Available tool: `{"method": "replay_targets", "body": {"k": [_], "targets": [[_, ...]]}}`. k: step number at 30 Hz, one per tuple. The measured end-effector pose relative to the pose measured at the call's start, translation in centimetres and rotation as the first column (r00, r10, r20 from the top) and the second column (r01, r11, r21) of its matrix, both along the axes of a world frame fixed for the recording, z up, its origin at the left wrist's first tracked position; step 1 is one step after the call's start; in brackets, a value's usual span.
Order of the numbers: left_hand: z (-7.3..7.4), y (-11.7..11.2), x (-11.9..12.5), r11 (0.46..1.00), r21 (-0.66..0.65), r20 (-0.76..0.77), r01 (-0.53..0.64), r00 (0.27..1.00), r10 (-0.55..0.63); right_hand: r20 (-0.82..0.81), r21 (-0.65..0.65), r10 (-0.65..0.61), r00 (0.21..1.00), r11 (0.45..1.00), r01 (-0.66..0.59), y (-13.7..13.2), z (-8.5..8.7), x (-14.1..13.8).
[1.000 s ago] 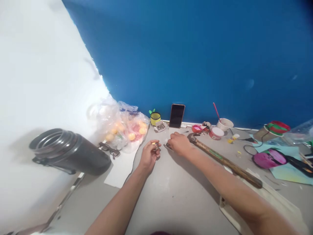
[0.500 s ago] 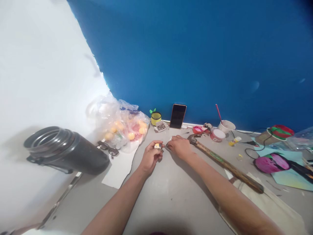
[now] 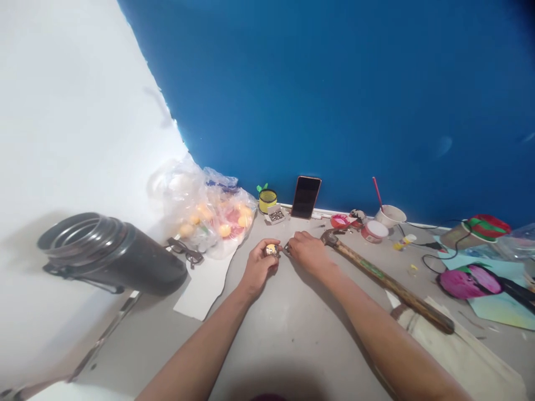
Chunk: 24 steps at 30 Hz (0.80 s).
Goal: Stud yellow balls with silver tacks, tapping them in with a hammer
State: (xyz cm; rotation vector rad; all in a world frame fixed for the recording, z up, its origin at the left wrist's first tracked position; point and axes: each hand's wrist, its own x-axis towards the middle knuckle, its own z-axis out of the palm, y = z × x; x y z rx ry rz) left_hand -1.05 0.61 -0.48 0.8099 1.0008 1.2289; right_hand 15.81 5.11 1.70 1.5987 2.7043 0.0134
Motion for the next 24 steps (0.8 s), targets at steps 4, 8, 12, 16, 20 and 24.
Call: {"method": "replay_targets", "body": {"k": [4,8,12,16,20,24], "targets": [[0.3,0.0,0.0,1.000,-0.011,0.013,-0.010,1.000,0.010,-0.106,-0.007,-0.042,0.994,0.999,0.041,0.3,0.4,0.6],[0.3,-0.1,0.1,1.000,0.001,0.006,0.000,1.000,0.000,-0.328,-0.063,-0.078,0.941,0.996,0.061,1.0,1.1,1.9],[0.1,-0.1,0.1,1.000,0.004,-0.065,0.014,0.998,-0.014,-0.575,-0.225,-0.106,0.811,0.974,-0.031,1.2,1.4,2.6],[0.7,-0.1,0.4,0.999,0.025,-0.213,-0.040,0.976,0.045,-0.703,-0.361,-0.162,0.692,0.920,-0.152,0.7,1.8,2.4],[1.3,0.0,1.1,0.998,0.035,-0.277,-0.050,0.959,0.058,-0.700,-0.368,-0.161,0.696,0.916,-0.158,0.4,2.0,2.1],[1.3,0.1,1.7,0.995,0.083,-0.348,-0.063,0.933,0.088,-0.647,-0.361,-0.152,0.747,0.924,-0.124,0.4,2.3,2.0]]}}
